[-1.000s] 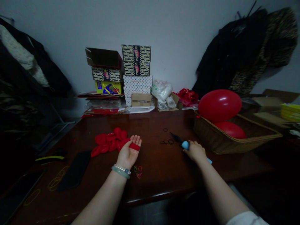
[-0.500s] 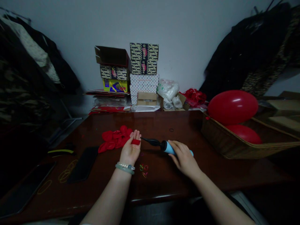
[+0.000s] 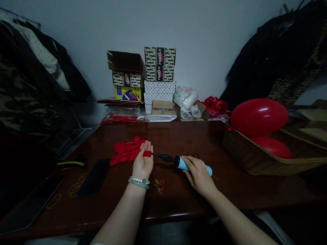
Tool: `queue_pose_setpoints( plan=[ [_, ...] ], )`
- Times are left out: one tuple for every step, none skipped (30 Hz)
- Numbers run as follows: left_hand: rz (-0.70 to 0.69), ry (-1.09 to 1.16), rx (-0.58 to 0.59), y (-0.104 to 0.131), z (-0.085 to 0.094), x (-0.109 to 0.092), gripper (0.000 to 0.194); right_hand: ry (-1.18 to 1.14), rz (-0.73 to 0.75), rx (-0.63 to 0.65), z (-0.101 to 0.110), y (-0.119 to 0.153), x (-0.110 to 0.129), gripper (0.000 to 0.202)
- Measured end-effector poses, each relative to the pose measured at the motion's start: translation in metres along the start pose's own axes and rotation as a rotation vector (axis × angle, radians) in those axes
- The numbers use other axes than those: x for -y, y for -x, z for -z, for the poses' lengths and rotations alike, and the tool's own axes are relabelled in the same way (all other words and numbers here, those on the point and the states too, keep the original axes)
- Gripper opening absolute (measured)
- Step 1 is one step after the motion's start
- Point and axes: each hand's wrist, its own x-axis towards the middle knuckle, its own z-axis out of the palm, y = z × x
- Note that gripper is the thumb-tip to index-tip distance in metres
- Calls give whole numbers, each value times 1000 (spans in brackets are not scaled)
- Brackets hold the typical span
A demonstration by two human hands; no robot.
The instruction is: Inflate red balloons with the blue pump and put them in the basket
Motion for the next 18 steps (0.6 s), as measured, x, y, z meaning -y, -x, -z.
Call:
queue_pose_setpoints(
  plan=[
    [-19,-15,1,1,0,2,26,4,1,-1,0,0,0,52],
    [-40,-32,4,1,1,3,26,11,3,-3,0,0,0,51],
    [-63,-49,9,2,1,4,25,18,5,-6,0,0,1,51],
    [-83,-65,14,2,2,5,24,24,8,-10,1,0,1,51],
    [-101,-80,17,2,2,5,23,27,9,-14,1,0,1,51],
    [-115,-92,17,3,2,6,23,28,10,-18,2,0,1,51],
    [-122,-102,17,3,3,6,22,25,12,-22,2,0,1,52],
    [-125,-110,17,3,3,6,22,19,16,-25,3,0,2,52],
    [-125,-117,20,4,3,7,22,11,19,-26,3,0,2,52],
    [-124,-123,24,4,3,7,23,5,23,-27,3,-1,3,52],
    [-123,-130,33,5,2,8,24,-1,27,-27,4,-1,3,51],
    [-120,-137,45,6,2,9,25,-8,29,-29,4,-1,3,51],
    [-117,-144,58,7,2,10,25,-15,30,-32,4,-1,4,51],
    [-109,-153,76,9,2,12,25,-23,28,-35,4,-1,4,52],
    [-94,-165,93,11,1,13,25,-31,26,-35,3,-1,4,52],
    [-75,-180,112,13,1,15,26,-34,22,-32,3,-1,5,52],
    [-54,-194,132,15,1,17,26,-34,17,-24,3,-1,5,52],
    [-35,-207,153,17,1,18,27,-30,13,-14,3,-1,5,52]
  ],
)
